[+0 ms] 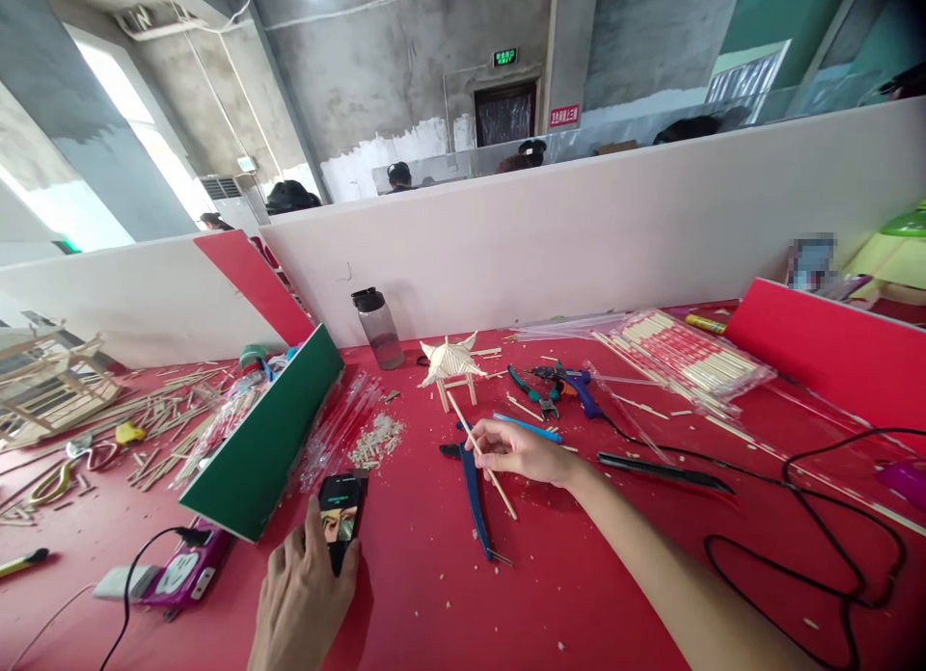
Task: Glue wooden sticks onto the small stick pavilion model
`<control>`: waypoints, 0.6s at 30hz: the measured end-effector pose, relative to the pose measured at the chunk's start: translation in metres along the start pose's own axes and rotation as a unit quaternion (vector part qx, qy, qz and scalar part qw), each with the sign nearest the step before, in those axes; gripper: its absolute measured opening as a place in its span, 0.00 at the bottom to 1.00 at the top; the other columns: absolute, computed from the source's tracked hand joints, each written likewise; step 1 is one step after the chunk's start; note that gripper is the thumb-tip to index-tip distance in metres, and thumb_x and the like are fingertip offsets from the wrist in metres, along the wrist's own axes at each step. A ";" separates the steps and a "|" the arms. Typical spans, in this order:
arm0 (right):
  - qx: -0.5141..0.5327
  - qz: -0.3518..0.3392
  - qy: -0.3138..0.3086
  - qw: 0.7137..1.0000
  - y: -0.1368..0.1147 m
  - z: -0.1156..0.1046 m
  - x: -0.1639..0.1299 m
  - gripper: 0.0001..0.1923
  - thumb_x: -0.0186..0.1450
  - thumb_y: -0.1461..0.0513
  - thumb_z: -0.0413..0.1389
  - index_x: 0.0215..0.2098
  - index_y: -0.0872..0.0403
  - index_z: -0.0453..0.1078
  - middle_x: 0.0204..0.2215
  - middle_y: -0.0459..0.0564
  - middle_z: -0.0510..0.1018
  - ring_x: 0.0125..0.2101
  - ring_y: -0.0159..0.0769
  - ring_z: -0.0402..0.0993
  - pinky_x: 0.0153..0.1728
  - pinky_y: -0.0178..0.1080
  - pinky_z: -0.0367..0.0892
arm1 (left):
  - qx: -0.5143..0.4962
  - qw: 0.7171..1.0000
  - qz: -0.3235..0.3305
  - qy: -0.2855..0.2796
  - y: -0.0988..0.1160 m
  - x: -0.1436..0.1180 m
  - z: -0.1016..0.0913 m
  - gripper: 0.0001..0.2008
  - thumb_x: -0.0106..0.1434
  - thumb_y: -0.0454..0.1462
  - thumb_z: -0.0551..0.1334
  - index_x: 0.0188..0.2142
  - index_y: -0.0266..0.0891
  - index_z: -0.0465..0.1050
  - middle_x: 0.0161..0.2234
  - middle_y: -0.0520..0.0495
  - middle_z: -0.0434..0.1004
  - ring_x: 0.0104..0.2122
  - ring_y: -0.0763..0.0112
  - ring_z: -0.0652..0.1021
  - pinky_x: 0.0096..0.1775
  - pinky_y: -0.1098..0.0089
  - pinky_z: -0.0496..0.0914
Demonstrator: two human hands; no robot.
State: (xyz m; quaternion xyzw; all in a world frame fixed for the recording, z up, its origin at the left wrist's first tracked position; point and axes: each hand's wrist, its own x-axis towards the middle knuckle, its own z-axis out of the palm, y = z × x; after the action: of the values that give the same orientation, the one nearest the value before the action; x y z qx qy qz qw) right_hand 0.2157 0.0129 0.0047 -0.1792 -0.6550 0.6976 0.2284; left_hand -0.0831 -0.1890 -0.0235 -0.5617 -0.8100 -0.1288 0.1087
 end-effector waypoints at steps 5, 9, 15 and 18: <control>-0.064 0.018 0.022 0.998 -0.003 -0.013 -0.003 0.17 0.61 0.54 0.64 0.43 0.56 0.71 0.32 0.45 0.73 0.30 0.32 0.72 0.35 0.37 0.69 | 0.040 0.999 0.005 0.021 -0.004 0.000 0.002 0.33 0.67 0.47 0.50 0.67 0.31 0.53 0.45 0.31 0.76 0.45 0.44 0.77 0.48 0.52 0.69; -0.130 0.044 0.025 0.990 -0.009 -0.027 -0.011 0.15 0.61 0.57 0.62 0.42 0.57 0.73 0.32 0.47 0.76 0.31 0.34 0.74 0.35 0.37 0.70 | 0.060 0.998 0.000 0.029 0.006 0.004 -0.009 0.34 0.67 0.51 0.49 0.66 0.32 0.55 0.51 0.28 0.73 0.46 0.40 0.76 0.45 0.50 0.71; -0.270 0.114 0.089 0.952 -0.019 -0.043 -0.021 0.12 0.65 0.63 0.53 0.46 0.58 0.71 0.25 0.48 0.78 0.24 0.34 0.73 0.25 0.33 0.64 | -0.191 0.980 0.058 -0.018 0.065 0.064 -0.008 0.27 0.67 0.51 0.54 0.59 0.39 0.66 0.54 0.35 0.76 0.55 0.47 0.75 0.57 0.49 0.66; -0.348 0.123 0.163 0.915 -0.023 -0.043 -0.022 0.10 0.66 0.64 0.53 0.44 0.57 0.73 0.23 0.49 0.79 0.24 0.36 0.75 0.25 0.34 0.62 | -0.357 0.931 0.061 -0.053 0.106 0.112 0.018 0.26 0.66 0.49 0.58 0.57 0.36 0.68 0.51 0.34 0.78 0.51 0.54 0.79 0.52 0.56 0.71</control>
State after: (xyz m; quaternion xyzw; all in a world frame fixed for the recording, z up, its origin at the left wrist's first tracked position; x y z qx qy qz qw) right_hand 0.2600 0.0376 0.0229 -0.4375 -0.7830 0.4090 0.1677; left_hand -0.0232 -0.0482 0.0043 -0.6176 -0.6795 -0.3725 -0.1348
